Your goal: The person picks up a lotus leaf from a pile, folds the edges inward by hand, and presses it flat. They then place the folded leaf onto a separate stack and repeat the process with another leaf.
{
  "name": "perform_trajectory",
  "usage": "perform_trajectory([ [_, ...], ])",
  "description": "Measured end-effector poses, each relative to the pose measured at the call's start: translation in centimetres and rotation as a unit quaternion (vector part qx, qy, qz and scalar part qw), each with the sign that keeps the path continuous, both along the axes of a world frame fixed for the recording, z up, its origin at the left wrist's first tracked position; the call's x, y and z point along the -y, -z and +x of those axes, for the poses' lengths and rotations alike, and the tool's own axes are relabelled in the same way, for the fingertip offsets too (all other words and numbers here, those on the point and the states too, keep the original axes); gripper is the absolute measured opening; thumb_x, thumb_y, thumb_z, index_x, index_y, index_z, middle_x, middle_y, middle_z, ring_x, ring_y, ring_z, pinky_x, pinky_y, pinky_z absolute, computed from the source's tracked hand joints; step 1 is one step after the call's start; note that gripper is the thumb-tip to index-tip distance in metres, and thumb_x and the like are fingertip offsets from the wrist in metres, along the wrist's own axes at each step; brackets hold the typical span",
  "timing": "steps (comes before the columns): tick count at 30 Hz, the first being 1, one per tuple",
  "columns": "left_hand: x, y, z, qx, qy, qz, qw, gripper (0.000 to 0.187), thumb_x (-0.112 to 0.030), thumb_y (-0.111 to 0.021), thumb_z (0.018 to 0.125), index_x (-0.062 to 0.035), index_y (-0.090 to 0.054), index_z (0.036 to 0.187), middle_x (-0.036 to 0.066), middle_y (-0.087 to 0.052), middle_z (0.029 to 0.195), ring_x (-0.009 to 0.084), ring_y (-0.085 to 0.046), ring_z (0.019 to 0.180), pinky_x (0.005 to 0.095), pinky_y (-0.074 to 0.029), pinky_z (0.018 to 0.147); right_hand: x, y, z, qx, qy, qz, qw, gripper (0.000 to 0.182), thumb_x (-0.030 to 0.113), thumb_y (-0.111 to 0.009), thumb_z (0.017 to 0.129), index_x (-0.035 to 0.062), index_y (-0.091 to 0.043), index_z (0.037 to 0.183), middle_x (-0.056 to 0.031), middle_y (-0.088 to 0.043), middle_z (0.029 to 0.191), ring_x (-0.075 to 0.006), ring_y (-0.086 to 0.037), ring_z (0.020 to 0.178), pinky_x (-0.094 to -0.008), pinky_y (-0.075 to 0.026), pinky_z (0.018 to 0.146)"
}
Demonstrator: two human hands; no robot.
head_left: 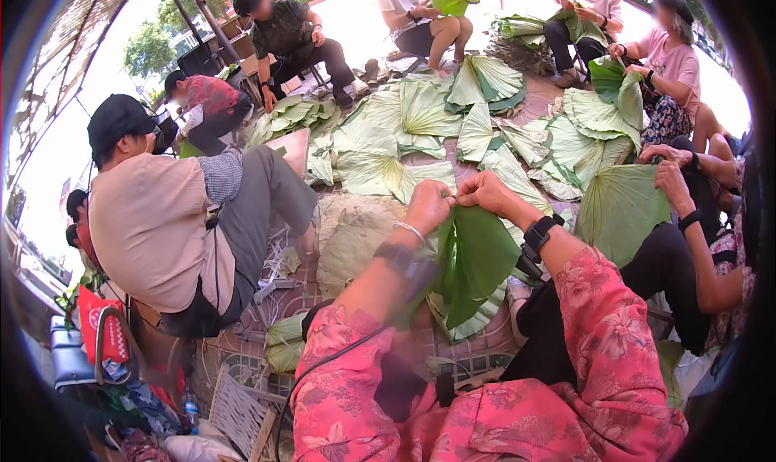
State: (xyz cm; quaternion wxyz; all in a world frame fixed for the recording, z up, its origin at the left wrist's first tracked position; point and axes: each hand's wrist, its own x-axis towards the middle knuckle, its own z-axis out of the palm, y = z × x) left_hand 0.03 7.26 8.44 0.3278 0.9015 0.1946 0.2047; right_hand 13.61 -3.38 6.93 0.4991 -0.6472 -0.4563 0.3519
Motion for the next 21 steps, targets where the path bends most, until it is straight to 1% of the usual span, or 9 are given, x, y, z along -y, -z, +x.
perform_trajectory([
  [3, 0.0, -0.4, -0.1, -0.005, -0.002, -0.006, 1.000, 0.014, -0.009, -0.070, 0.065, -0.0005, -0.066, 0.075, 0.023, -0.060, 0.072, 0.0346, -0.060, 0.072, 0.0378, -0.047, 0.069, 0.2, -0.2, 0.2, -0.073, -0.013, 0.006, 0.997, 0.001, 0.002, -0.063, 0.072, 0.0019, -0.064, 0.073, 0.0033, -0.058, 0.065, -0.0045, -0.051, 0.059, -0.0204, -0.042, 0.055],
  [6, -0.1, -0.2, -0.1, 0.010, -0.009, 0.009, 1.000, 0.013, -0.009, -0.069, 0.066, -0.0013, -0.066, 0.076, 0.023, -0.060, 0.073, 0.0350, -0.060, 0.073, 0.0383, -0.047, 0.068, -0.4, 0.1, -0.1, 0.022, -0.007, 0.004, 1.000, 0.007, 0.006, -0.065, 0.069, 0.0033, -0.065, 0.076, -0.0007, -0.061, 0.066, -0.0100, -0.054, 0.057, -0.0244, -0.044, 0.056],
  [7, -0.2, 0.0, -0.1, 0.019, -0.004, 0.022, 1.000, 0.013, -0.010, -0.067, 0.067, -0.0009, -0.065, 0.075, 0.022, -0.060, 0.072, 0.0344, -0.059, 0.071, 0.0377, -0.047, 0.067, -0.3, 0.1, -0.5, 0.127, 0.000, 0.029, 0.992, 0.009, 0.008, -0.065, 0.068, 0.0038, -0.065, 0.076, -0.0039, -0.061, 0.066, -0.0142, -0.056, 0.060, -0.0267, -0.045, 0.058],
  [8, -0.3, 0.4, 0.0, 0.028, 0.001, 0.036, 0.999, 0.013, -0.011, -0.066, 0.067, -0.0006, -0.064, 0.075, 0.021, -0.059, 0.070, 0.0338, -0.059, 0.069, 0.0370, -0.046, 0.066, -0.1, 0.1, -0.9, 0.230, 0.006, 0.055, 0.972, 0.010, 0.009, -0.064, 0.067, 0.0043, -0.065, 0.076, -0.0071, -0.062, 0.067, -0.0183, -0.058, 0.062, -0.0290, -0.046, 0.059],
  [9, -0.3, 0.5, 0.1, 0.037, 0.006, 0.049, 0.998, 0.013, -0.012, -0.064, 0.068, -0.0002, -0.064, 0.074, 0.021, -0.059, 0.068, 0.0332, -0.059, 0.067, 0.0364, -0.046, 0.064, 0.0, -0.1, -1.3, 0.330, 0.014, 0.080, 0.940, 0.012, 0.011, -0.064, 0.066, 0.0048, -0.064, 0.077, -0.0103, -0.063, 0.067, -0.0225, -0.060, 0.064, -0.0314, -0.047, 0.061],
  [12, -0.4, 0.6, 0.1, 0.027, 0.003, 0.058, 0.998, 0.013, -0.012, -0.064, 0.068, -0.0004, -0.064, 0.074, 0.021, -0.059, 0.070, 0.0346, -0.058, 0.069, 0.0369, -0.046, 0.066, 0.1, -0.7, -1.8, 0.311, 0.043, 0.020, 0.949, 0.014, 0.011, -0.061, 0.065, 0.0063, -0.065, 0.077, -0.0157, -0.062, 0.072, -0.0304, -0.060, 0.072, -0.0363, -0.047, 0.065],
  [15, -0.1, 0.2, 0.0, 0.035, -0.010, 0.044, 0.998, 0.011, -0.008, -0.067, 0.067, -0.0009, -0.065, 0.076, 0.023, -0.060, 0.073, 0.0360, -0.059, 0.074, 0.0390, -0.047, 0.069, -0.2, 0.0, -0.9, 0.347, 0.049, 0.018, 0.936, 0.016, 0.010, -0.061, 0.065, 0.0053, -0.066, 0.079, -0.0135, -0.063, 0.070, -0.0232, -0.061, 0.066, -0.0323, -0.047, 0.062],
  [18, -0.3, 0.1, 0.1, 0.022, -0.004, 0.031, 0.999, 0.014, -0.011, -0.068, 0.067, -0.0021, -0.065, 0.077, 0.022, -0.060, 0.073, 0.0360, -0.060, 0.074, 0.0387, -0.047, 0.070, -0.4, 0.3, -0.5, 0.317, 0.040, 0.015, 0.947, 0.014, 0.010, -0.061, 0.065, 0.0053, -0.066, 0.077, -0.0135, -0.063, 0.070, -0.0225, -0.061, 0.066, -0.0316, -0.047, 0.062],
  [21, 0.2, -0.6, -0.1, -0.012, 0.015, 0.034, 0.999, 0.017, -0.015, -0.069, 0.065, -0.0033, -0.065, 0.077, 0.021, -0.061, 0.076, 0.0348, -0.060, 0.075, 0.0388, -0.048, 0.070, -0.1, 0.0, -0.7, 0.311, 0.044, 0.011, 0.949, 0.015, 0.010, -0.060, 0.064, 0.0059, -0.067, 0.078, -0.0131, -0.063, 0.069, -0.0219, -0.061, 0.065, -0.0313, -0.047, 0.061],
])
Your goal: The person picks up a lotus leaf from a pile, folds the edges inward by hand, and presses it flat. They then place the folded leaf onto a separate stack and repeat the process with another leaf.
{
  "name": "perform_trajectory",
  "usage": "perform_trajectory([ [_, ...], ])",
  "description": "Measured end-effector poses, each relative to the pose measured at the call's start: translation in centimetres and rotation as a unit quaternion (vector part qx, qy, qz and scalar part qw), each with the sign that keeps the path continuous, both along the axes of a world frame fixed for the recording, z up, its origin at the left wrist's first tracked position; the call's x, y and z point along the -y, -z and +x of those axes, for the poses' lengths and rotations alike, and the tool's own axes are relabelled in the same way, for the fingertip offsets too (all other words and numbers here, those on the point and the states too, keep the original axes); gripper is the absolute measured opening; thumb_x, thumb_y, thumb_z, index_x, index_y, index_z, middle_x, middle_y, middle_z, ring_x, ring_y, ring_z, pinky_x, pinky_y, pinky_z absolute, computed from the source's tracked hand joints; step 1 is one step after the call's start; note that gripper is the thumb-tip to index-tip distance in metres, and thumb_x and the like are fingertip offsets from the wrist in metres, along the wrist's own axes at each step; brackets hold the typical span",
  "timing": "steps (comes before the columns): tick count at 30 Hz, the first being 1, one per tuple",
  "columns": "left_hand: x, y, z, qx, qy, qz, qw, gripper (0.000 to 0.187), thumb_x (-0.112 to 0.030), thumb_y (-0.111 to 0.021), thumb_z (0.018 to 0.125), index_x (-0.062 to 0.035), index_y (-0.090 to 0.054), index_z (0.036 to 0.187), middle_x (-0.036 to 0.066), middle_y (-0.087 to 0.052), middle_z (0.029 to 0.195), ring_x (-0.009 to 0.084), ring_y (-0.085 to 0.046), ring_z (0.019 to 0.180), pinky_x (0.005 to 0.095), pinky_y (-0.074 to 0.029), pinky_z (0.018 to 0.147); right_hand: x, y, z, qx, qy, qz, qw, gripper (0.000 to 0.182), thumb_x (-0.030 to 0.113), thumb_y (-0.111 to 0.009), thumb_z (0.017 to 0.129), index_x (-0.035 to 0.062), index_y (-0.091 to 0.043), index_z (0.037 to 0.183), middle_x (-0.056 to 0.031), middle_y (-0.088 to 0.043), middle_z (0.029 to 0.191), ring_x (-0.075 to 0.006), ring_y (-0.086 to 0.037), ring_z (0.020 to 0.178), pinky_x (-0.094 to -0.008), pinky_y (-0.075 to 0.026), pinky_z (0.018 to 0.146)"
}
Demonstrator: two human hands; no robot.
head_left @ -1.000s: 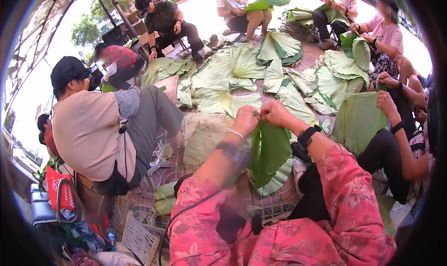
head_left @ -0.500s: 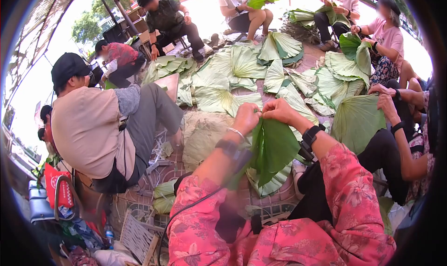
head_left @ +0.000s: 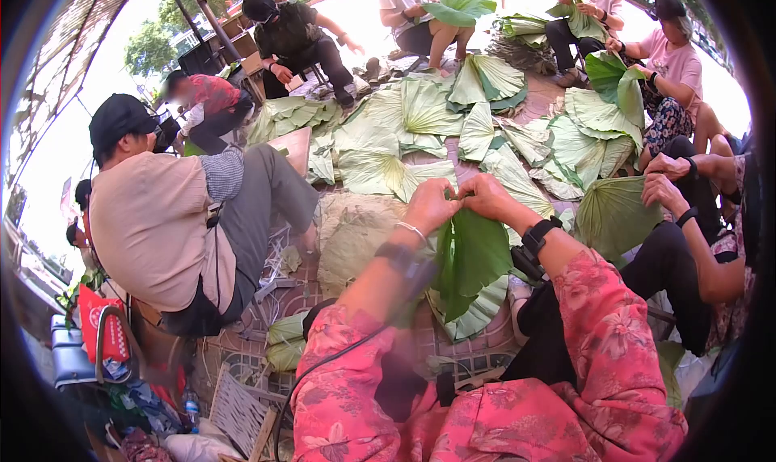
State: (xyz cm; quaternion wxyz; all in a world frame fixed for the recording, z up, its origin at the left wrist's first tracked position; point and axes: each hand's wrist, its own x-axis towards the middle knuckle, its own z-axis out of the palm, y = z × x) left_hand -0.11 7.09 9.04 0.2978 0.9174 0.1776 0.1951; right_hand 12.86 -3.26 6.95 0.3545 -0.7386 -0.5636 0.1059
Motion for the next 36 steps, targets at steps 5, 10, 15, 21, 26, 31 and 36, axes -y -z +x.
perform_trajectory([
  [5, 0.5, 1.5, 0.1, -0.075, -0.049, 0.104, 0.991, 0.016, -0.017, -0.069, 0.064, -0.0071, -0.066, 0.076, 0.017, -0.062, 0.078, 0.0325, -0.061, 0.076, 0.0404, -0.048, 0.068, 0.1, 0.0, -0.7, 0.025, -0.005, 0.002, 1.000, 0.016, 0.010, -0.060, 0.065, 0.0061, -0.067, 0.078, -0.0128, -0.063, 0.068, -0.0218, -0.061, 0.063, -0.0311, -0.047, 0.060],
  [10, -0.1, 1.7, 0.8, -0.107, -0.067, 0.093, 0.988, 0.013, -0.016, -0.067, 0.065, -0.0098, -0.067, 0.077, 0.014, -0.063, 0.078, 0.0319, -0.061, 0.076, 0.0400, -0.049, 0.068, 0.1, 0.2, -0.5, 0.011, 0.008, 0.022, 1.000, 0.015, 0.010, -0.061, 0.065, 0.0046, -0.067, 0.078, -0.0115, -0.063, 0.066, -0.0182, -0.060, 0.060, -0.0297, -0.046, 0.058],
  [15, -0.6, 2.9, 1.0, -0.001, -0.096, 0.084, 0.992, 0.010, -0.017, -0.065, 0.066, -0.0086, -0.067, 0.071, 0.017, -0.060, 0.070, 0.0339, -0.059, 0.068, 0.0411, -0.048, 0.062, 0.4, -0.7, 0.3, -0.129, 0.043, -0.019, 0.991, 0.015, 0.010, -0.063, 0.065, 0.0028, -0.067, 0.077, -0.0086, -0.063, 0.065, -0.0139, -0.057, 0.058, -0.0283, -0.046, 0.058],
  [21, 0.0, 2.3, 0.7, -0.009, -0.105, 0.063, 0.992, 0.012, -0.019, -0.065, 0.067, -0.0085, -0.067, 0.072, 0.016, -0.061, 0.071, 0.0333, -0.059, 0.070, 0.0406, -0.048, 0.062, 0.4, 0.1, 0.4, -0.027, 0.009, 0.024, 0.999, 0.012, 0.010, -0.062, 0.065, 0.0035, -0.066, 0.074, -0.0101, -0.064, 0.068, -0.0196, -0.060, 0.060, -0.0308, -0.047, 0.058],
  [26, 0.9, 1.4, 0.7, -0.090, -0.065, 0.060, 0.992, 0.020, -0.025, -0.066, 0.069, -0.0086, -0.068, 0.080, 0.015, -0.063, 0.080, 0.0321, -0.060, 0.074, 0.0389, -0.048, 0.066, 0.2, 0.2, -0.5, 0.144, 0.053, -0.010, 0.988, 0.008, 0.010, -0.057, 0.066, 0.0057, -0.064, 0.067, -0.0137, -0.062, 0.068, -0.0315, -0.060, 0.066, -0.0387, -0.048, 0.061],
  [31, 0.6, 2.9, 0.4, -0.160, -0.015, -0.117, 0.980, 0.043, -0.039, -0.069, 0.068, -0.0032, -0.065, 0.092, 0.015, -0.064, 0.085, 0.0276, -0.062, 0.079, 0.0342, -0.048, 0.070, 0.3, 0.8, 0.2, 0.128, 0.030, -0.016, 0.991, 0.011, 0.008, -0.055, 0.065, 0.0040, -0.064, 0.069, -0.0159, -0.061, 0.069, -0.0320, -0.059, 0.067, -0.0388, -0.047, 0.061],
  [36, 2.9, 3.3, -1.2, -0.214, -0.034, -0.249, 0.944, 0.058, -0.043, -0.069, 0.067, 0.0024, -0.061, 0.101, 0.021, -0.063, 0.092, 0.0303, -0.061, 0.087, 0.0328, -0.047, 0.076, 1.8, 1.7, 0.1, 0.076, -0.013, 0.037, 0.996, 0.010, 0.006, -0.057, 0.065, -0.0001, -0.062, 0.072, -0.0155, -0.061, 0.068, -0.0312, -0.059, 0.063, -0.0374, -0.047, 0.060],
])
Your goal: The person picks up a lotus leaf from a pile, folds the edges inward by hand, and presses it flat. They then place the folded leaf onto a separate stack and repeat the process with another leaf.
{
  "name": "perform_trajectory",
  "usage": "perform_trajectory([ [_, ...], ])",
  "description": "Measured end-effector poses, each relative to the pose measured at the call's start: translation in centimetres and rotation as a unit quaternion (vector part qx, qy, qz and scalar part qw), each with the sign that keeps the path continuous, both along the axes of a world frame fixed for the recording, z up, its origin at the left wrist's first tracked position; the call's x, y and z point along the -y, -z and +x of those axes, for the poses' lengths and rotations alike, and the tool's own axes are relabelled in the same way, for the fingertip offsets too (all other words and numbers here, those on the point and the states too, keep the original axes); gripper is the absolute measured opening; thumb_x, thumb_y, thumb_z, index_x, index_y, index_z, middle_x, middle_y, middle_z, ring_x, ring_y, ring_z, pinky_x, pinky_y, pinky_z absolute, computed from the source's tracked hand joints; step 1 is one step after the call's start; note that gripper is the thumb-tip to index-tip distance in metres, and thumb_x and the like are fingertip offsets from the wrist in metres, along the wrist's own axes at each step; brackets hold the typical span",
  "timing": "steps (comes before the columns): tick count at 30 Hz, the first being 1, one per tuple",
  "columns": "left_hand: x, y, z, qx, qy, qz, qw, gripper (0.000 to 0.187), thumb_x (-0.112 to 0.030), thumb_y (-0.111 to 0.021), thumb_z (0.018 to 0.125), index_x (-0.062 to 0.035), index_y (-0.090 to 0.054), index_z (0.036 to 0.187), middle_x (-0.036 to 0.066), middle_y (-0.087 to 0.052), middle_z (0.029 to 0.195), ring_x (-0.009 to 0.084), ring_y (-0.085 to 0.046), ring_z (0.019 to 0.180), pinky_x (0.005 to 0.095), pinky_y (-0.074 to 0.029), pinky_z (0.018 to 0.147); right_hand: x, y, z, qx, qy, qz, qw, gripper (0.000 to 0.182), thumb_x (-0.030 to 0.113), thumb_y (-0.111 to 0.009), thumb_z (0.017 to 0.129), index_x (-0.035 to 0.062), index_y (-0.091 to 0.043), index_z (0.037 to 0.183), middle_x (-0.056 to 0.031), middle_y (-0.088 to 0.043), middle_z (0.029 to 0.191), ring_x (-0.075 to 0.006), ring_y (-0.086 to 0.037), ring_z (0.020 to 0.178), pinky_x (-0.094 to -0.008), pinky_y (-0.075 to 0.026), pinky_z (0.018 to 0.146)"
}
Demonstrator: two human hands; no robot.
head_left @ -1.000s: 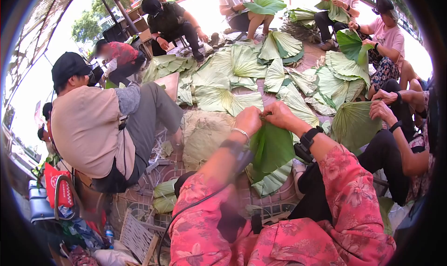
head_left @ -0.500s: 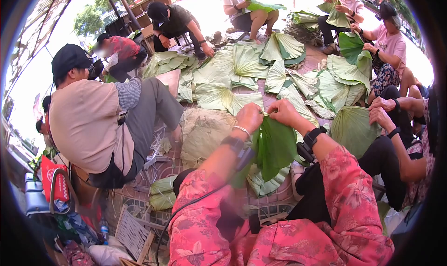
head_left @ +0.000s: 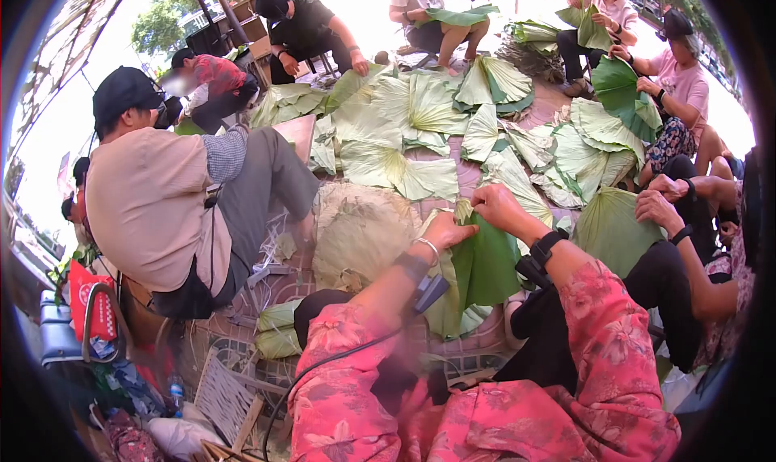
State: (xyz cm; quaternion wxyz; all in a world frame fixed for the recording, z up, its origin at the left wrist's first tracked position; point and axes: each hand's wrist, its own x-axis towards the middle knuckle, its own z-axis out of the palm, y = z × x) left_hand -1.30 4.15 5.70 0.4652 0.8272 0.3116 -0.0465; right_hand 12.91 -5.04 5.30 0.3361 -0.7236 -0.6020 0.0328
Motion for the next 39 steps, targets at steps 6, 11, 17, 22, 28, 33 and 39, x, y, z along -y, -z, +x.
perform_trajectory([
  [6, 5.3, 7.7, -0.1, 0.095, -0.151, 0.077, 0.981, 0.058, -0.033, -0.072, 0.064, 0.0001, -0.051, 0.108, 0.020, -0.058, 0.103, 0.0337, -0.056, 0.095, 0.0395, -0.046, 0.079, 3.7, 2.1, -1.3, -0.068, 0.002, -0.083, 0.994, 0.012, 0.005, -0.058, 0.064, 0.0005, -0.061, 0.074, -0.0155, -0.061, 0.069, -0.0314, -0.059, 0.066, -0.0366, -0.047, 0.061],
  [11, 9.6, 13.8, 0.4, 0.330, -0.222, 0.115, 0.910, 0.041, -0.011, -0.067, 0.070, -0.0029, -0.046, 0.105, 0.022, -0.056, 0.091, 0.0364, -0.056, 0.086, 0.0407, -0.045, 0.071, 6.6, 3.0, -2.8, -0.102, 0.010, -0.129, 0.986, 0.014, 0.005, -0.060, 0.064, -0.0012, -0.060, 0.077, -0.0149, -0.061, 0.070, -0.0298, -0.059, 0.065, -0.0361, -0.047, 0.062],
  [17, 10.6, 13.2, 0.3, 0.255, -0.226, 0.062, 0.938, 0.037, -0.013, -0.063, 0.072, -0.0089, -0.045, 0.105, 0.019, -0.056, 0.097, 0.0360, -0.056, 0.087, 0.0430, -0.045, 0.068, 8.3, 5.2, -2.2, -0.043, 0.007, -0.156, 0.987, 0.020, 0.006, -0.061, 0.065, -0.0001, -0.059, 0.085, -0.0162, -0.060, 0.077, -0.0321, -0.059, 0.074, -0.0369, -0.047, 0.066],
  [22, 10.1, 11.9, 0.0, 0.182, -0.168, 0.118, 0.962, 0.035, -0.018, -0.064, 0.072, -0.0130, -0.048, 0.102, 0.012, -0.059, 0.088, 0.0338, -0.059, 0.076, 0.0428, -0.046, 0.061, 8.5, 5.5, -2.2, -0.055, 0.009, -0.166, 0.985, 0.020, 0.007, -0.060, 0.066, -0.0007, -0.059, 0.085, -0.0171, -0.060, 0.077, -0.0329, -0.059, 0.074, -0.0370, -0.047, 0.066],
  [28, 9.7, 13.5, 1.0, 0.312, -0.167, 0.206, 0.912, 0.019, -0.016, -0.063, 0.072, -0.0122, -0.059, 0.090, 0.009, -0.057, 0.073, 0.0323, -0.057, 0.067, 0.0408, -0.045, 0.058, 8.1, 5.1, -2.5, -0.055, 0.006, -0.161, 0.986, 0.018, 0.006, -0.058, 0.067, -0.0010, -0.059, 0.083, -0.0186, -0.060, 0.077, -0.0325, -0.059, 0.074, -0.0374, -0.047, 0.066],
  [33, 9.4, 14.0, 1.6, 0.317, -0.188, 0.181, 0.912, 0.007, -0.014, -0.061, 0.072, -0.0096, -0.064, 0.078, 0.011, -0.056, 0.072, 0.0306, -0.057, 0.065, 0.0388, -0.046, 0.057, 7.8, 5.0, -2.5, -0.041, 0.000, -0.146, 0.989, 0.013, 0.004, -0.056, 0.067, -0.0006, -0.060, 0.078, -0.0186, -0.060, 0.075, -0.0324, -0.060, 0.071, -0.0374, -0.048, 0.066],
  [39, 8.5, 14.1, 1.5, 0.305, -0.204, 0.131, 0.921, 0.013, -0.013, -0.062, 0.071, -0.0079, -0.062, 0.083, 0.011, -0.058, 0.074, 0.0303, -0.058, 0.067, 0.0373, -0.046, 0.059, 7.8, 4.7, -2.6, -0.048, 0.000, -0.124, 0.991, 0.012, 0.003, -0.055, 0.066, 0.0002, -0.062, 0.076, -0.0174, -0.060, 0.072, -0.0319, -0.060, 0.069, -0.0367, -0.048, 0.065],
])
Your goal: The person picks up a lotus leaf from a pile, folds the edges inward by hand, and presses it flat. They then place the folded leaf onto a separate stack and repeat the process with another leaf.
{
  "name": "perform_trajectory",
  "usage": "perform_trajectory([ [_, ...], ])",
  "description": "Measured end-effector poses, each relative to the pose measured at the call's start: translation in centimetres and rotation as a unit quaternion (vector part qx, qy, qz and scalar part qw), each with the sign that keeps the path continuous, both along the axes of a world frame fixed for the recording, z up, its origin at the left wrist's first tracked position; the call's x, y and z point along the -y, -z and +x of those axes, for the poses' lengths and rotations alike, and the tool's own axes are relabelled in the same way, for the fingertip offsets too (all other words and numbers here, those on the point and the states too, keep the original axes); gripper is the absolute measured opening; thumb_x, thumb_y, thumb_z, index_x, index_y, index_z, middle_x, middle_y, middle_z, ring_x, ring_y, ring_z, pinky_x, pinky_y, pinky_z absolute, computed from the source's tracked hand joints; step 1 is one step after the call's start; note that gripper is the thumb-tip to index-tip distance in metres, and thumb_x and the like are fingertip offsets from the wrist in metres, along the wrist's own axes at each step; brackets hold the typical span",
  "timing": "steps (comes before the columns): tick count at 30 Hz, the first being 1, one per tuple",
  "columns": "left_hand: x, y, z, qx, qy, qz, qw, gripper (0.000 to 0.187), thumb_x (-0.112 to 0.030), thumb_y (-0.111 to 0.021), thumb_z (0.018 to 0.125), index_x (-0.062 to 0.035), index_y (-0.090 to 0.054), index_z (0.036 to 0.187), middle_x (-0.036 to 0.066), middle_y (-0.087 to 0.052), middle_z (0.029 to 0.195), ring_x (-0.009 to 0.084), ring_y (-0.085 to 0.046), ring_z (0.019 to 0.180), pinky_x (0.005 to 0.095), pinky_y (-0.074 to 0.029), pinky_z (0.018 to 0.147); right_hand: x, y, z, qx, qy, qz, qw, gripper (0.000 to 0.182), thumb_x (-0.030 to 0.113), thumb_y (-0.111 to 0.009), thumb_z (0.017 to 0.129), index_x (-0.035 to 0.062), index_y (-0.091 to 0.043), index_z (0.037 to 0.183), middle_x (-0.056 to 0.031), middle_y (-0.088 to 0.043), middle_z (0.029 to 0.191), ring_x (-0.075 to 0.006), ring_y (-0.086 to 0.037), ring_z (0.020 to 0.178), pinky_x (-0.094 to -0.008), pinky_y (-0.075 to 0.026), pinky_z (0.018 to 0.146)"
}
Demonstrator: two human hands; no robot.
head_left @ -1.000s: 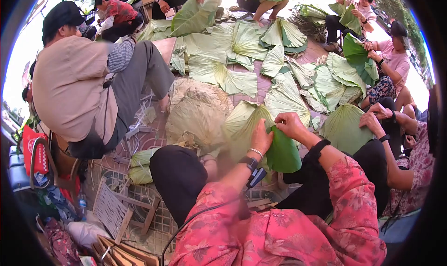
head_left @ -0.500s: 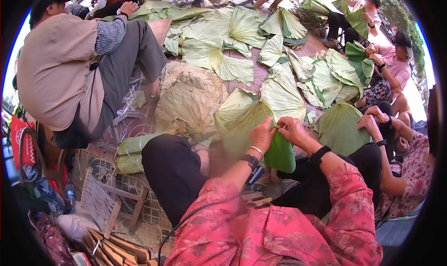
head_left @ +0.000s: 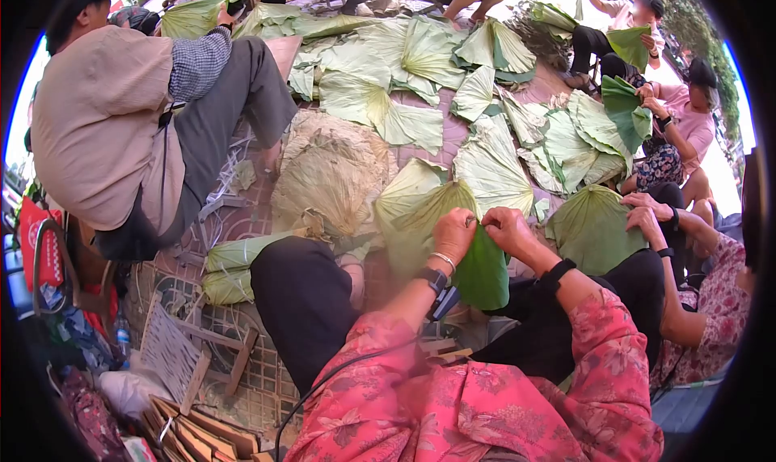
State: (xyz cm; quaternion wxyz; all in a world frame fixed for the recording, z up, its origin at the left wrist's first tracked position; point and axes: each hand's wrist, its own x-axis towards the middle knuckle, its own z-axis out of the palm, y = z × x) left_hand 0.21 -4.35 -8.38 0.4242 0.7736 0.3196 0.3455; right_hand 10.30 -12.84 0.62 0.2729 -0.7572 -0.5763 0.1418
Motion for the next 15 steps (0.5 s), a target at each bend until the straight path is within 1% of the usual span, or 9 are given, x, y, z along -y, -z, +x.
perform_trajectory([
  [2, 0.3, -0.6, -0.1, -0.007, -0.004, 0.040, 0.999, 0.016, -0.013, -0.062, 0.071, -0.0076, -0.060, 0.086, 0.011, -0.059, 0.075, 0.0309, -0.058, 0.069, 0.0376, -0.047, 0.060, 0.0, -0.1, -0.1, -0.012, 0.000, -0.004, 1.000, 0.013, 0.002, -0.054, 0.066, 0.0002, -0.062, 0.077, -0.0172, -0.060, 0.071, -0.0311, -0.060, 0.068, -0.0361, -0.048, 0.064],
  [4, 0.4, -1.0, -0.2, -0.017, -0.012, 0.056, 0.998, 0.017, -0.011, -0.061, 0.071, -0.0071, -0.058, 0.087, 0.012, -0.060, 0.076, 0.0314, -0.058, 0.071, 0.0379, -0.047, 0.061, 0.0, 0.0, -0.2, -0.034, 0.005, -0.015, 0.999, 0.013, 0.002, -0.054, 0.066, 0.0001, -0.062, 0.077, -0.0172, -0.060, 0.071, -0.0303, -0.060, 0.067, -0.0355, -0.048, 0.063],
  [5, 0.4, -1.1, -0.2, -0.021, -0.016, 0.065, 0.998, 0.017, -0.011, -0.060, 0.071, -0.0069, -0.058, 0.088, 0.012, -0.060, 0.076, 0.0317, -0.058, 0.072, 0.0381, -0.047, 0.061, 0.0, -0.1, -0.3, -0.032, 0.000, -0.011, 0.999, 0.013, 0.002, -0.055, 0.066, -0.0005, -0.062, 0.077, -0.0158, -0.060, 0.069, -0.0265, -0.060, 0.065, -0.0335, -0.048, 0.061],
  [7, 0.3, 0.1, 0.4, -0.017, -0.035, 0.031, 0.999, 0.015, -0.010, -0.059, 0.072, -0.0066, -0.057, 0.086, 0.013, -0.059, 0.076, 0.0325, -0.058, 0.073, 0.0387, -0.047, 0.061, -0.1, -0.3, -0.5, -0.029, -0.011, -0.004, 1.000, 0.013, 0.002, -0.058, 0.067, -0.0017, -0.061, 0.079, -0.0132, -0.060, 0.066, -0.0190, -0.059, 0.059, -0.0294, -0.047, 0.057],
  [10, -0.9, 1.1, 0.7, -0.018, -0.057, -0.025, 0.998, 0.014, -0.012, -0.057, 0.072, -0.0066, -0.055, 0.085, 0.013, -0.058, 0.076, 0.0323, -0.058, 0.074, 0.0401, -0.046, 0.062, 0.0, -0.4, -1.0, -0.090, 0.003, -0.048, 0.995, 0.014, 0.002, -0.054, 0.066, -0.0002, -0.062, 0.077, -0.0160, -0.060, 0.068, -0.0278, -0.060, 0.063, -0.0337, -0.047, 0.059],
  [11, -1.2, 1.3, 0.7, -0.019, -0.063, -0.045, 0.997, 0.014, -0.013, -0.056, 0.073, -0.0067, -0.055, 0.085, 0.012, -0.058, 0.077, 0.0320, -0.058, 0.075, 0.0406, -0.046, 0.063, 0.1, -0.3, -1.2, -0.080, 0.005, -0.040, 0.996, 0.013, 0.001, -0.054, 0.066, 0.0001, -0.062, 0.076, -0.0153, -0.060, 0.067, -0.0272, -0.060, 0.062, -0.0333, -0.047, 0.058],
  [14, -1.0, -0.2, -0.2, 0.028, -0.017, -0.027, 0.999, 0.018, -0.015, -0.057, 0.072, -0.0065, -0.054, 0.087, 0.012, -0.057, 0.077, 0.0326, -0.057, 0.074, 0.0411, -0.046, 0.063, -0.1, -0.3, -0.8, -0.041, -0.008, 0.023, 0.999, 0.012, 0.001, -0.053, 0.066, 0.0003, -0.061, 0.075, -0.0154, -0.059, 0.067, -0.0270, -0.060, 0.062, -0.0336, -0.047, 0.058],
  [15, -0.7, -0.8, -0.4, 0.019, -0.014, -0.032, 0.999, 0.019, -0.014, -0.058, 0.072, -0.0064, -0.054, 0.088, 0.012, -0.057, 0.078, 0.0325, -0.057, 0.074, 0.0408, -0.046, 0.063, -0.2, 0.0, -0.6, -0.039, -0.008, 0.024, 0.999, 0.012, 0.001, -0.055, 0.066, -0.0002, -0.061, 0.076, -0.0144, -0.059, 0.066, -0.0239, -0.059, 0.061, -0.0318, -0.047, 0.057],
])
